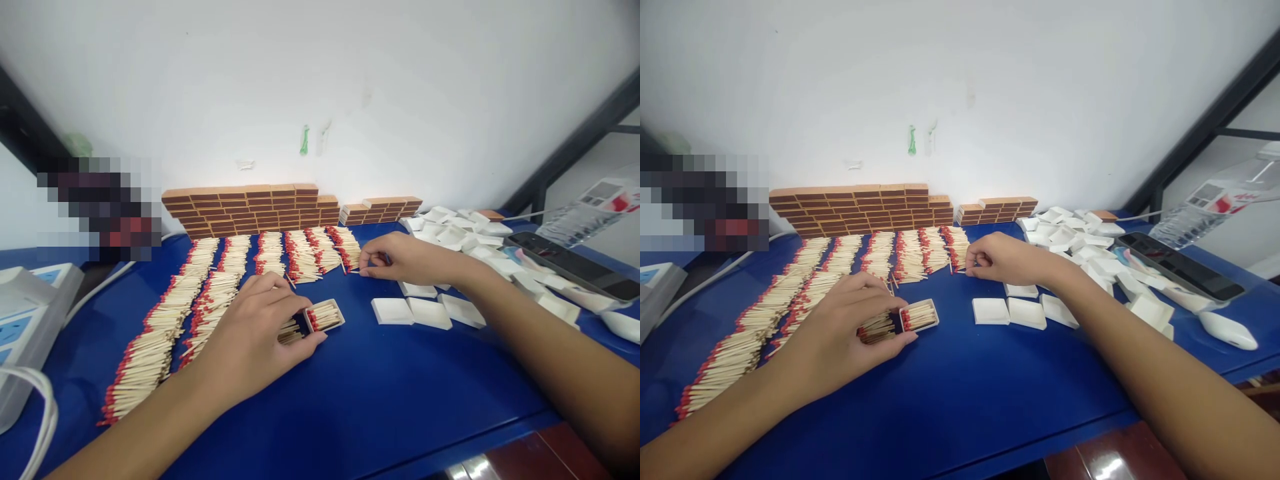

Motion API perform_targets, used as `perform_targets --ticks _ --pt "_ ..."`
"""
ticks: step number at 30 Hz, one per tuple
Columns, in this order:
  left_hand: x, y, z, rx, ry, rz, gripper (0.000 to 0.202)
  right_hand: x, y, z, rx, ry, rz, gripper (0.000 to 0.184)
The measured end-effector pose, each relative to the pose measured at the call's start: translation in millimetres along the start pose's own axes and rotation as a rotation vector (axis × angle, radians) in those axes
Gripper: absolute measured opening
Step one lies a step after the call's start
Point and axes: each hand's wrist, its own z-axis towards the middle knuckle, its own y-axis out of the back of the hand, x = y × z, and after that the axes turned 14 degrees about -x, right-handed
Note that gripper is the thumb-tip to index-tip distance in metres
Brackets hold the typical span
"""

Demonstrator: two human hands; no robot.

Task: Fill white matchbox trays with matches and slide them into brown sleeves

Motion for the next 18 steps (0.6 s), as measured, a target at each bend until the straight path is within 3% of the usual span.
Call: perform_targets --ticks 18 --pt "1.0 -0.1 0.6 0.003 0.003 0.004 0.022 -1.5 0.6 -0.3 -0.047 0.008 -0.033 0.018"
